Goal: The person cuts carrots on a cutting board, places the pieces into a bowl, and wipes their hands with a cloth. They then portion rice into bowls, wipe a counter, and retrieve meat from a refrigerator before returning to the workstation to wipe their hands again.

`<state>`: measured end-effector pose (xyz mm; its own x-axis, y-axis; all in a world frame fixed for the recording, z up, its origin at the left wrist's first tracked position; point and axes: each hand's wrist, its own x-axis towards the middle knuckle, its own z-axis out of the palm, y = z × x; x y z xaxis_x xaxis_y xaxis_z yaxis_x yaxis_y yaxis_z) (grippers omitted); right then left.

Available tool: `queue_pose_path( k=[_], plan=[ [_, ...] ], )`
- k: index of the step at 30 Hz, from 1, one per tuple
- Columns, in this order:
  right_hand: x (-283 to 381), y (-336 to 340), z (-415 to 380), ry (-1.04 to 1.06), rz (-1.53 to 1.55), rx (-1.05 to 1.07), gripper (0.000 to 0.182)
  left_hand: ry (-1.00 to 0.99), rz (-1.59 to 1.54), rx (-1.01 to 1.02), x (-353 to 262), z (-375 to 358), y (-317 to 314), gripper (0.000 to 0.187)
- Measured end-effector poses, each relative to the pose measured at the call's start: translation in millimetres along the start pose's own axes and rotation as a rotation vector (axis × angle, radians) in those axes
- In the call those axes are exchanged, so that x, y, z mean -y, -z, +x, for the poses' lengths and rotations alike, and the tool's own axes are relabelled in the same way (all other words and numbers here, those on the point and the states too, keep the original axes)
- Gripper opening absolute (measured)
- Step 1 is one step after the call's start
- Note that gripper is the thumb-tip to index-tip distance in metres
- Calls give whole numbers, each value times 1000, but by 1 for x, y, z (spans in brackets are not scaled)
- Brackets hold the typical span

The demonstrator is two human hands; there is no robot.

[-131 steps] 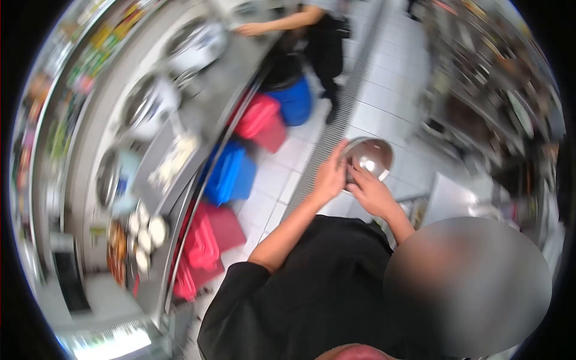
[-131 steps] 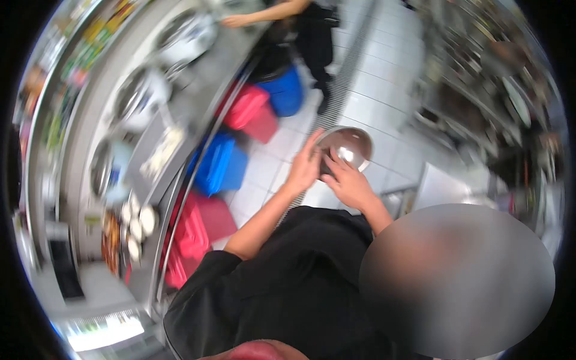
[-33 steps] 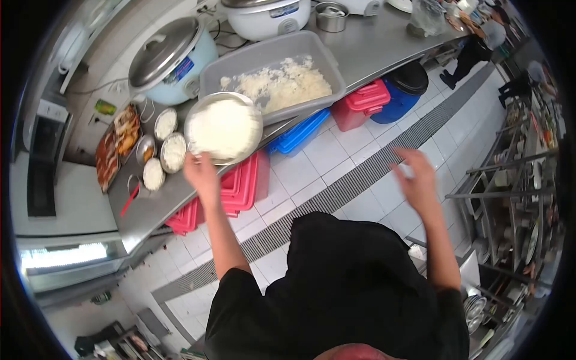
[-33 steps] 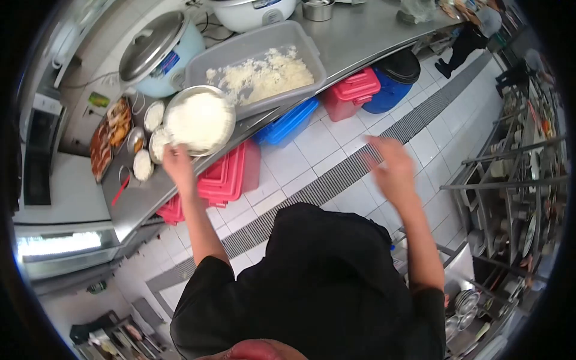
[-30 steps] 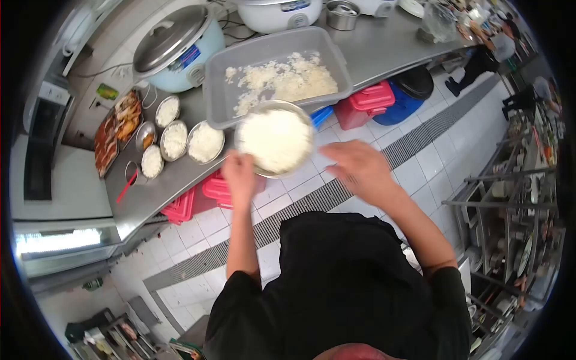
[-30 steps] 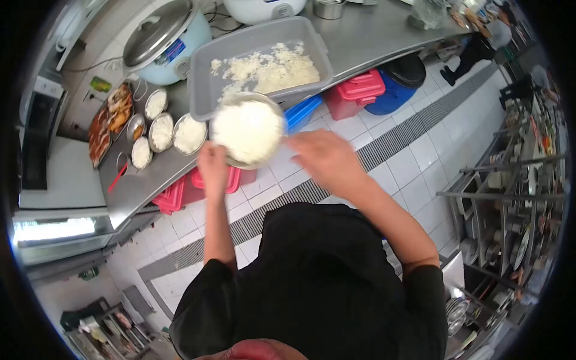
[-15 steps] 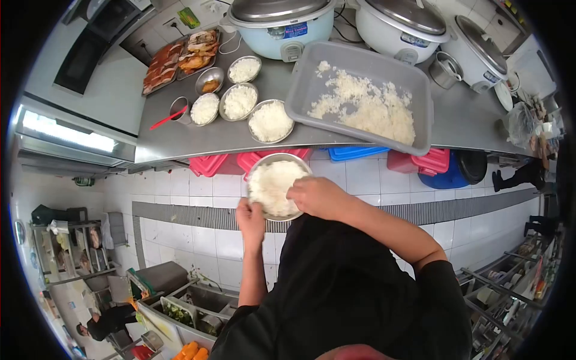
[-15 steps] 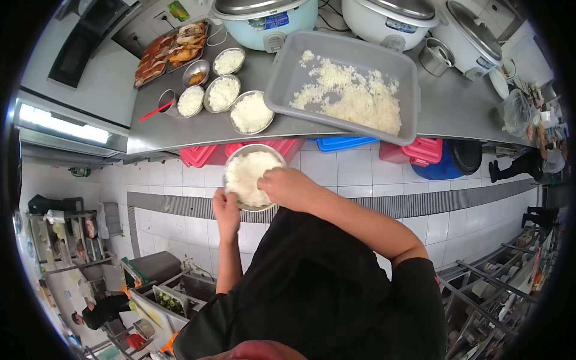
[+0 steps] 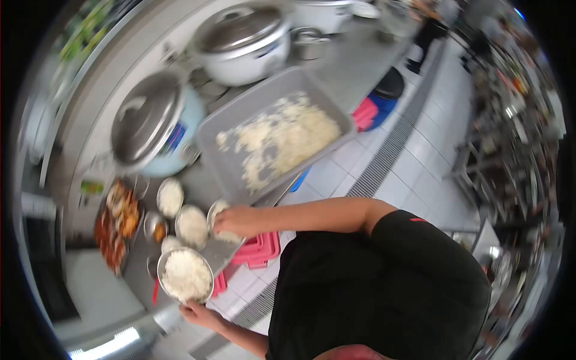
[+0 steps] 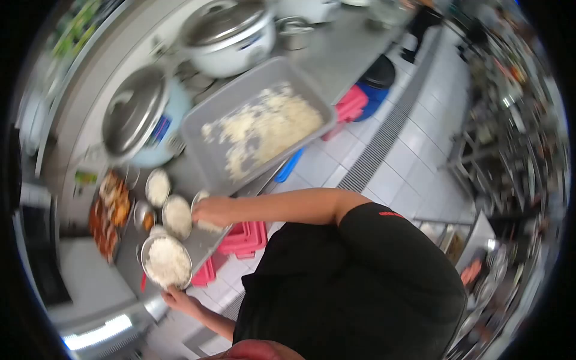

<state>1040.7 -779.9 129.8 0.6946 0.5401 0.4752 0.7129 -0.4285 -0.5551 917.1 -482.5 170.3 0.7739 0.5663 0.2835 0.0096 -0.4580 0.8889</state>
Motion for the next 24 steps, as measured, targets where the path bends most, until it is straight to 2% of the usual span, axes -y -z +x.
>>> queue_pose_path(
  k=[1, 2, 4, 5, 7, 8, 10, 12, 14, 16, 17, 19, 20, 22, 23, 24],
  plan=[
    [-6, 5, -10, 122, -98, -196, 26, -5, -47, 25, -15, 2, -20, 30],
    [-2, 23, -21, 69, -153, -227, 26, -31, -71, 103, -29, 4, -39, 30],
    [21, 72, -45, -326, 134, -209, 26, -76, -126, 242, -56, 1, -80, 30],
    [22, 94, -63, -369, 91, -254, 26, -57, -180, 350, -73, -5, -104, 27],
    [24, 132, -103, -596, 487, -450, 18, -68, -257, 518, -99, -19, -154, 24],
    [22, 148, -129, -618, 442, -506, 18, -92, -353, 635, -111, -30, -183, 21],
    [19, 177, -203, -709, 23, -699, 10, -139, -500, 889, -139, -65, -237, 12],
    [34, 203, -279, -1111, -236, -625, 28, -191, -528, 1080, -164, -104, -283, 9],
    [70, 221, -349, -1341, -322, -584, 41, -253, -539, 1253, -194, -152, -321, 7],
    [91, 219, -416, -1355, -200, -809, 46, -292, -533, 1425, -233, -217, -342, 15],
    [105, 223, -440, -1363, -222, -838, 46, -310, -551, 1450, -244, -250, -354, 15],
    [137, 233, -481, -1085, 449, -1258, 41, -244, -611, 1683, -253, -321, -376, 19],
    [149, 235, -496, -1087, 440, -1274, 41, -301, -551, 1756, -256, -351, -384, 21],
    [167, 243, -523, -940, 590, -1440, 27, -386, -511, 1867, -276, -413, -388, 25],
    [171, 246, -543, -943, 580, -1445, 27, -411, -537, 1922, -272, -443, -399, 25],
    [173, 247, -565, -1011, 555, -1555, 22, -350, -498, 1983, -282, -469, -397, 25]
  ],
)
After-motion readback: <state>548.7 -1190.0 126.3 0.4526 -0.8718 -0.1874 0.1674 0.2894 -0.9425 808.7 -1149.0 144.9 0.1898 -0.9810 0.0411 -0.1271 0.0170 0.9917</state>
